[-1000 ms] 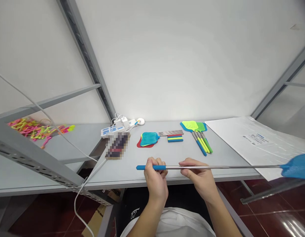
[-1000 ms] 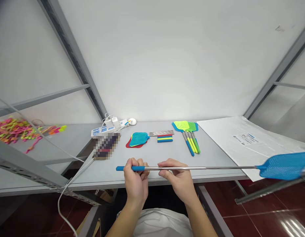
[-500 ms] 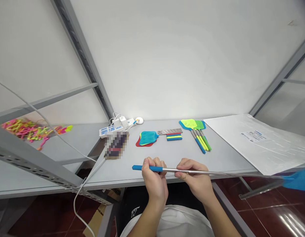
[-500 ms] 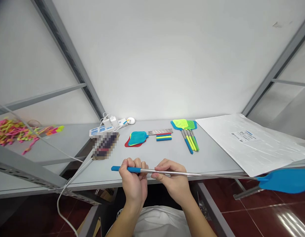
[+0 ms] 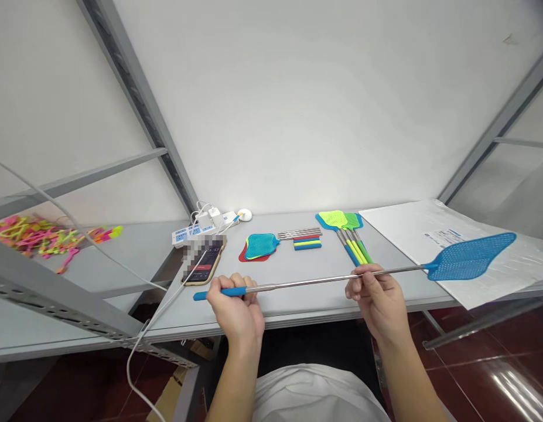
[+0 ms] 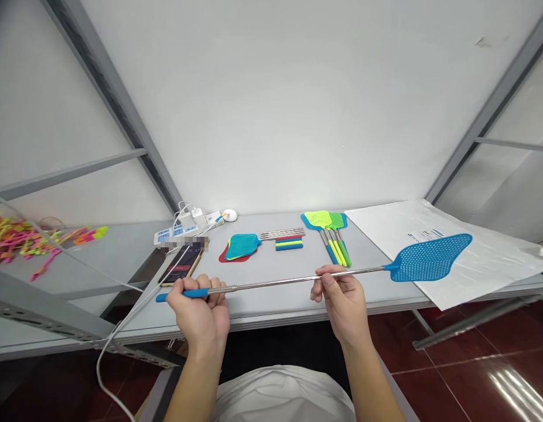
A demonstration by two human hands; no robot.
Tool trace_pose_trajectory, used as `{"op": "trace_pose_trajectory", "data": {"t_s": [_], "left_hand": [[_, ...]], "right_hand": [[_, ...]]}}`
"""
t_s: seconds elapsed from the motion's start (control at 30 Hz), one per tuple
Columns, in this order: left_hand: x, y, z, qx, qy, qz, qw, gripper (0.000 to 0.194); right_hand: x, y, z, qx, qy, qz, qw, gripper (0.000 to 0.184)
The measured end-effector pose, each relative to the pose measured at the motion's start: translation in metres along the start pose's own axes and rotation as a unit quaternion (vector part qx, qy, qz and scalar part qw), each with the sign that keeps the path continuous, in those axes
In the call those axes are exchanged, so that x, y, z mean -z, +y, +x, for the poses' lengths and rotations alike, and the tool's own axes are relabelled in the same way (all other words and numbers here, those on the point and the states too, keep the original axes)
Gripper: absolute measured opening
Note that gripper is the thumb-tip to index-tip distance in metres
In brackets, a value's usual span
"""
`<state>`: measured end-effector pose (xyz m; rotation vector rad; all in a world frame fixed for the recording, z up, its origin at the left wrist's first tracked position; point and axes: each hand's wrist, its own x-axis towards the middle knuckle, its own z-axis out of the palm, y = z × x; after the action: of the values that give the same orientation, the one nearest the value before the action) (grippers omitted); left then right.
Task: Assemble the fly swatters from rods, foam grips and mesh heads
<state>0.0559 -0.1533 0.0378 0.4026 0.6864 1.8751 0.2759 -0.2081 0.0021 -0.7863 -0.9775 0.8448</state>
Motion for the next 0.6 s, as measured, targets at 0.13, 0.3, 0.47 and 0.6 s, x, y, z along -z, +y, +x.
{"op": "trace_pose_trajectory", "data": {"t_s": [0.13, 0.3, 0.47, 0.6], "left_hand": [[0.003, 0.007, 0.009, -0.005, 0.004, 0.003, 1.0, 0.037], [-0.001, -0.002, -0.005, 0.006, 0.0, 0.0, 1.0, 0.038], [-0.008, -0.036, -0.045, 0.094, -0.042, 0.016, 0.995, 0.037], [-0.007, -0.044, -0.049, 0.097, -0.05, 0.026, 0.994, 0.04]], "right_hand": [[-0.002, 0.002, 0.001, -0.007, 0.002, -0.021, 1.0, 0.006], [-0.014, -0.001, -0.003, -0.017, -0.045, -0.047, 0.998, 0.005], [-0.041, 0.011, -0.014, -0.046, -0.081, -0.053, 0.994, 0.008], [-0.05, 0.022, -0.018, -0.078, -0.079, -0.049, 0.993, 0.01]]}}
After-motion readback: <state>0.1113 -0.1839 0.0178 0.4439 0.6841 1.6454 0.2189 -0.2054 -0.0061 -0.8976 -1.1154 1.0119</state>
